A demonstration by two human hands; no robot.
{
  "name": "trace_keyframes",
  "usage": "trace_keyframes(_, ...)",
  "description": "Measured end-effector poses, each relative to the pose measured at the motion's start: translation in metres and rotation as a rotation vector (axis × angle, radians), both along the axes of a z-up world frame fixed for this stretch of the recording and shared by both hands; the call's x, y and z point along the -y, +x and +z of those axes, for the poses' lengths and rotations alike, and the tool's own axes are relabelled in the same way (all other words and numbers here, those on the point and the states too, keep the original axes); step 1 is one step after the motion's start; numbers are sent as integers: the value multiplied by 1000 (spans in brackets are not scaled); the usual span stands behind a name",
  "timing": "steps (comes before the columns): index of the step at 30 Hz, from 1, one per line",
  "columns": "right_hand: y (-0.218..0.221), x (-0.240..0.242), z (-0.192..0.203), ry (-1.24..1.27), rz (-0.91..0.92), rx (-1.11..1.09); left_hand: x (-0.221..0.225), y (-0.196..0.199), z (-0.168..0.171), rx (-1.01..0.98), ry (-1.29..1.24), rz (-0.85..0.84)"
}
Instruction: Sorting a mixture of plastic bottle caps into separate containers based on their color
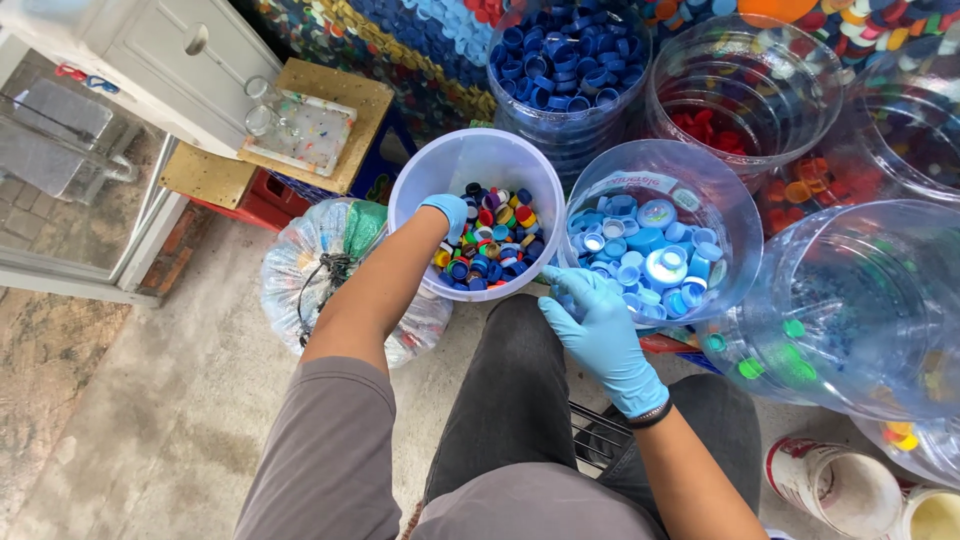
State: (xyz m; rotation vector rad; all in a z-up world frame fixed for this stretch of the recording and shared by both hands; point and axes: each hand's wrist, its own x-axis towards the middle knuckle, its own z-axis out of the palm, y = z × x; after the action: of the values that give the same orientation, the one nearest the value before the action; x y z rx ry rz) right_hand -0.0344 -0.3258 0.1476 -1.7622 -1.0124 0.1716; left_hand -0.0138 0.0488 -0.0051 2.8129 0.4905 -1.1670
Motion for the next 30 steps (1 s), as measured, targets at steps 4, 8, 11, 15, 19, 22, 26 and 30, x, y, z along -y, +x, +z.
trace_keyframes(4, -4, -15, 4, 10, 18, -68, -27, -6, -46, 99, 20, 19)
trace_keyframes(8, -5, -25, -1, 16, 23, -105, -30, -11, -50, 121, 2, 41)
trace_keyframes(11, -3, -30, -13, 4, 25, -56, -49, -9, -73, 200, -60, 59)
trace_keyframes(15, 3, -39, -16, -9, 5, -45, 19, -37, 95, 288, -350, 250)
trace_keyframes(19, 11, -58, 0, -11, 19, 27, 49, -48, 142, 449, -705, 451)
trace_keyframes(22, 12, -81, 8, -83, 14, 74, 61, -53, 151, 509, -852, 513)
trace_keyframes(26, 14, -112, 3, -145, -29, -17, 58, -54, 150, 508, -985, 499)
trace_keyframes(30, 11, -117, 10, -119, -85, -176, 71, -71, 184, 525, -1047, 510)
